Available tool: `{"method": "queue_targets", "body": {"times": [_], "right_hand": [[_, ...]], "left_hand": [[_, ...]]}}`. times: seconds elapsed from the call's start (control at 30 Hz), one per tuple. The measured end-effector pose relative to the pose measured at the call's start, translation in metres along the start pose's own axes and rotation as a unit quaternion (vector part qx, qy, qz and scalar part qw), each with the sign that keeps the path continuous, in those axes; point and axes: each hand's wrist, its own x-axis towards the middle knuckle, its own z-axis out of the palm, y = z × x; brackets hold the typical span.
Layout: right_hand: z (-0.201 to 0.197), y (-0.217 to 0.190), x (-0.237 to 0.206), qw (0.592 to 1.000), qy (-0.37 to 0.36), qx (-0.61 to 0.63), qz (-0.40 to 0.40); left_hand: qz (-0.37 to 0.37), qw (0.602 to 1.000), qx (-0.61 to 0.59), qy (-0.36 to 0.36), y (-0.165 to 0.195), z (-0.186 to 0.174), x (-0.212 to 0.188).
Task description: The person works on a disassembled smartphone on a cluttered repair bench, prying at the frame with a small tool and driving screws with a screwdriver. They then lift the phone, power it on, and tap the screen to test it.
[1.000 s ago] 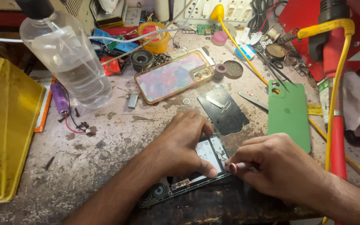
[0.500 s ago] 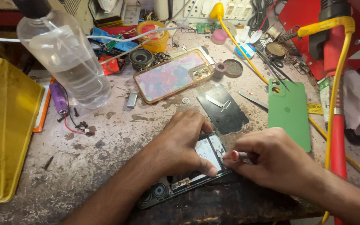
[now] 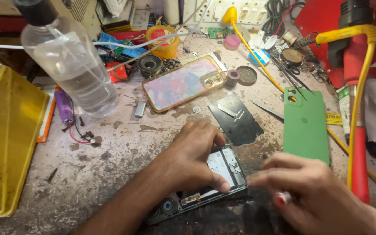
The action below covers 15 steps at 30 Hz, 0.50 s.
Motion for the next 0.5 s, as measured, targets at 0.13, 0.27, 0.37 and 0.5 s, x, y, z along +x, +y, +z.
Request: {"method": "queue_targets", "body": {"times": [0.13,0.27,0.37,0.5], "right_hand": [[0.003,0.011,0.024,0.988,-0.007,-0.051,0.144],[0.007,0.010,0.040,0.997,0.020,-0.071,-0.018],[0.010,0.004,0.045,0.992,-0.008,-0.120,0.034],[0.014,0.000,0.054,0.984,0.006,-0.164,0.068]], "left_hand": [[0.008,1.000,0.014,0.005,-0.002,0.000,-0.001],[0.020,1.000,0.007,0.010,-0.003,0.000,-0.002],[0.011,1.000,0.006,0.008,-0.003,0.000,-0.002],[0.010,1.000,0.012,0.004,-0.004,0.001,0.000]]}}
